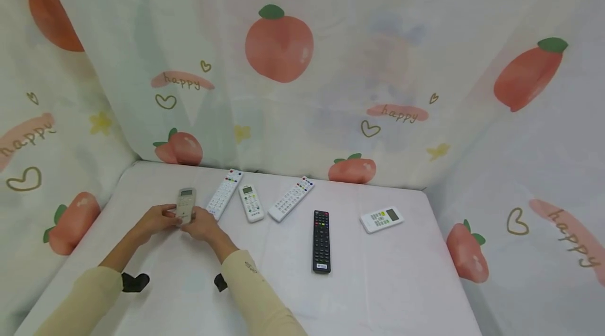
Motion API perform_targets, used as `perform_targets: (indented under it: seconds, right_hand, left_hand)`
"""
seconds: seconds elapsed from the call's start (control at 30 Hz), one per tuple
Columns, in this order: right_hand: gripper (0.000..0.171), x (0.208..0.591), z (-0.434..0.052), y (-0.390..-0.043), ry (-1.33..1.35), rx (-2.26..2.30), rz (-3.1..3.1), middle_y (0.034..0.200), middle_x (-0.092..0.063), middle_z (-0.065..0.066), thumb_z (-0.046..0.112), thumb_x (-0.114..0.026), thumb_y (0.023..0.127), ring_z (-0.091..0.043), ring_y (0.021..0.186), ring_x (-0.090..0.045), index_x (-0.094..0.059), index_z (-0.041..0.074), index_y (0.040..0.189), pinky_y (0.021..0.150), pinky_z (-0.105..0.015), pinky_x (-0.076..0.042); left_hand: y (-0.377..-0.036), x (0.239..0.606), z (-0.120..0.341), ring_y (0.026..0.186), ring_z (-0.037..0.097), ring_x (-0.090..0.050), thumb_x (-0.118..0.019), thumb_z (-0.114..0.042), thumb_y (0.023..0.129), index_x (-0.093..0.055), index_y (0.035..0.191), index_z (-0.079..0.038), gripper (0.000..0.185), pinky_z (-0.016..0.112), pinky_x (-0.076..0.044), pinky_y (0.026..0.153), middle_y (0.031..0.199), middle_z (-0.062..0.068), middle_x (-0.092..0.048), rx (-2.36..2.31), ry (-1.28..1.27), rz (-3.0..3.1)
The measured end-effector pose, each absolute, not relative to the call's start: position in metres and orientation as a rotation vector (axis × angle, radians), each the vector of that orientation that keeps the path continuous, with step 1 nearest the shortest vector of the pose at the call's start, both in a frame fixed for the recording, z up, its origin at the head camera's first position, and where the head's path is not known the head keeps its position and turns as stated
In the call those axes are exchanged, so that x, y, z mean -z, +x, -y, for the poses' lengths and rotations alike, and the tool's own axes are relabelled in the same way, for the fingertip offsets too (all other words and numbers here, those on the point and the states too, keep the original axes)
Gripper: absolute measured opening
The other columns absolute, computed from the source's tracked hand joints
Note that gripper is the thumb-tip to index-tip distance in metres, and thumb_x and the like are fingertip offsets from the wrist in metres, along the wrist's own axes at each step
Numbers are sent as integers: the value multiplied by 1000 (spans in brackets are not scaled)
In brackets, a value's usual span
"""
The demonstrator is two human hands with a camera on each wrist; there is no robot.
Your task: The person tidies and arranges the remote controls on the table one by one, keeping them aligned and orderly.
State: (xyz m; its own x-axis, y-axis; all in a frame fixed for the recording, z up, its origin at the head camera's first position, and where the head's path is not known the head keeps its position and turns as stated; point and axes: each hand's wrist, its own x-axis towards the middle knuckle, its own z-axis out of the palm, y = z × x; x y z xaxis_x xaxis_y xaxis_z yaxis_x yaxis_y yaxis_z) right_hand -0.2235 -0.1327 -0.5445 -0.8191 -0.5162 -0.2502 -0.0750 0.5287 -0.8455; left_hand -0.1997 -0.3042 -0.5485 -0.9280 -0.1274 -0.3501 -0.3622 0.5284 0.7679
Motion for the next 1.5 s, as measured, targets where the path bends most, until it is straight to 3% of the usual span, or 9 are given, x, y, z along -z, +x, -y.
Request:
perform_targets:
  seconds: [0.27,0.43,0.83,1.27,1.5]
  right_hand:
    - [46,545,129,-224,-377,1319,-2289,114,-67,-12,12,-73,90,-19,99,-62,-58,-2,131,84,-29,-52]
    - [47,547,127,-225,-354,1375,-2259,109,-66,-9,6,-72,88,-15,95,-61,-58,-3,133,83,-27,-52]
    - [54,546,126,-215,-235,1602,-2102,103,-63,-4,0,-71,87,-14,92,-60,-55,-1,138,84,-31,-52]
    - [64,542,119,-206,-304,1649,-2049,114,-61,-7,-2,-71,84,-15,99,-58,-50,0,144,87,-32,-52]
    - [68,542,115,-199,-368,1688,-2065,114,-62,-7,-2,-73,83,-15,98,-57,-48,3,146,82,-27,-52]
  left_hand:
    - [-192,547,304,112,39,-58,-68,-5,92,-36,147,12,66,44,-52,90,127,33,-54,-1468,-433,-2432]
    - [-189,546,304,115,38,-58,-68,-6,93,-34,148,12,68,41,-53,91,131,34,-51,-1555,-403,-2386]
    - [-177,540,306,123,41,-51,-68,-10,94,-33,151,8,69,49,-46,100,136,34,-48,-1629,-321,-2340]
    - [-162,532,306,121,44,-52,-71,-11,92,-33,150,7,71,50,-49,94,136,34,-48,-1611,-250,-2395]
    - [-155,529,306,122,44,-52,-70,-16,93,-31,151,7,73,52,-47,94,138,32,-48,-1553,-186,-2441]
